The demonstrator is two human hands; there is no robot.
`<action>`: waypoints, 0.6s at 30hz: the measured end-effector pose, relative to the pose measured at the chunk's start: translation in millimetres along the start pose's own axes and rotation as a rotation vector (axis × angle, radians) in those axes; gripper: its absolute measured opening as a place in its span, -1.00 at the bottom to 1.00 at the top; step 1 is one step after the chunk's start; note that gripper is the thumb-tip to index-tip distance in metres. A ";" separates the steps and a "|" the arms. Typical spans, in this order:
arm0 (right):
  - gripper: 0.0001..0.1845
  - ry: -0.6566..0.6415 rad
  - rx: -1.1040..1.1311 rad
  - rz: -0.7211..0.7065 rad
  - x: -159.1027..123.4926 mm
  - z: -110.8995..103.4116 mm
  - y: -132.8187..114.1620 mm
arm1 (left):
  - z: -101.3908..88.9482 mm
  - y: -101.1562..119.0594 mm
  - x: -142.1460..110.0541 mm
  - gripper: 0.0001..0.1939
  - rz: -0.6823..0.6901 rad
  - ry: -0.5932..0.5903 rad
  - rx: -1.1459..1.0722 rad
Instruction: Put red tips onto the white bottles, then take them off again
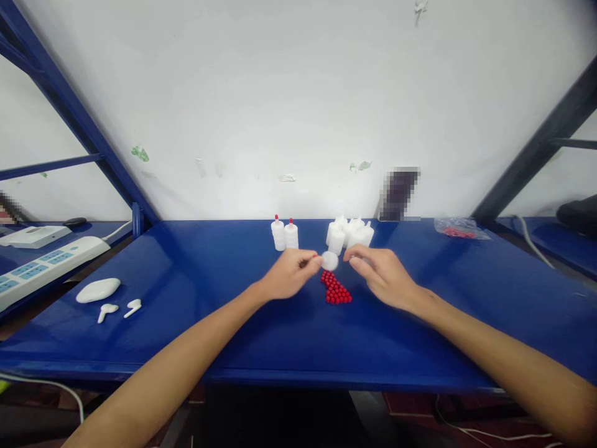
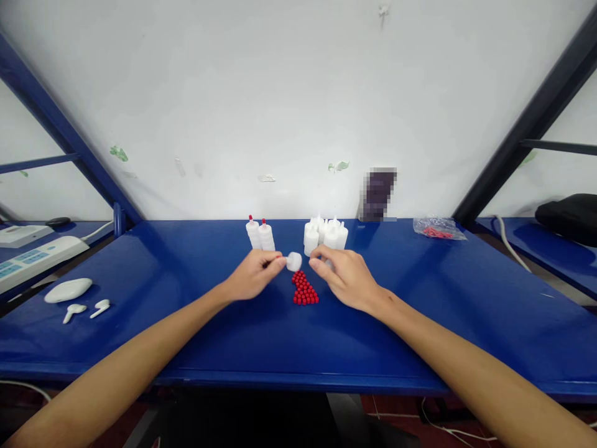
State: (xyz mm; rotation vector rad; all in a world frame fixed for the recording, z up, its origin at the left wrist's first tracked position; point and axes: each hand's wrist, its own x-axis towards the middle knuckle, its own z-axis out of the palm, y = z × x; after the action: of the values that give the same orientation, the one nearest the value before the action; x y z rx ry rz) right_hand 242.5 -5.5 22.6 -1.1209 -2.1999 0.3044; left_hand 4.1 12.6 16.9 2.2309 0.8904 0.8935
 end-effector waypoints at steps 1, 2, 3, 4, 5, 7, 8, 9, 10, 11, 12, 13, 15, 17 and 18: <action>-0.56 0.052 0.028 0.020 1.5 -0.1 4.1 | -7.0 -4.9 1.5 -0.52 -0.084 -0.012 -0.030; -0.58 0.104 0.052 0.040 2.8 0.6 7.3 | -13.2 -10.0 2.7 -0.50 -0.157 -0.025 -0.048; -0.59 0.150 0.072 0.058 3.6 1.8 9.2 | -18.0 -15.0 3.5 -0.48 -0.209 -0.037 -0.036; -0.59 0.188 0.085 0.071 4.1 3.5 10.1 | -21.1 -19.5 4.1 -0.48 -0.239 -0.055 -0.011; -0.59 0.220 0.095 0.078 4.2 5.4 10.1 | -22.3 -23.4 4.5 -0.48 -0.255 -0.065 0.016; -0.59 0.276 0.113 0.070 3.4 8.8 8.9 | -20.0 -29.1 6.0 -0.52 -0.253 -0.079 0.057; -0.60 0.298 0.128 0.055 2.6 9.9 8.4 | -17.3 -31.2 7.2 -0.53 -0.237 -0.072 0.080; -0.62 0.315 0.152 0.029 1.7 10.4 8.3 | -14.4 -33.0 8.7 -0.55 -0.221 -0.060 0.107; -0.63 0.326 0.184 -0.002 0.7 10.5 8.9 | -11.9 -34.7 10.6 -0.55 -0.206 -0.041 0.140; -0.64 0.327 0.216 -0.035 -0.2 10.2 10.0 | -10.1 -36.5 12.6 -0.55 -0.198 -0.019 0.176; -0.64 0.322 0.241 -0.062 -1.0 9.6 11.6 | -9.2 -38.4 14.8 -0.54 -0.201 0.001 0.207; -0.64 0.310 0.255 -0.080 -1.5 9.1 13.4 | -9.3 -40.3 16.8 -0.54 -0.212 0.014 0.230; -0.64 0.287 0.250 -0.085 -2.1 8.5 16.7 | -11.4 -44.0 20.1 -0.54 -0.239 0.026 0.251; -0.66 0.247 0.236 -0.079 -1.9 8.7 18.3 | -14.4 -47.0 22.3 -0.54 -0.264 0.030 0.255; -0.67 0.226 0.241 -0.079 -1.7 9.0 18.4 | -15.6 -48.1 23.1 -0.54 -0.274 0.033 0.258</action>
State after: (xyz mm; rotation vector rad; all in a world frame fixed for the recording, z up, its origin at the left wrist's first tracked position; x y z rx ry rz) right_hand 249.3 5.1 6.3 -0.8889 -1.9448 0.3782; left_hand -12.3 63.3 1.3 2.2349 1.3555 0.7221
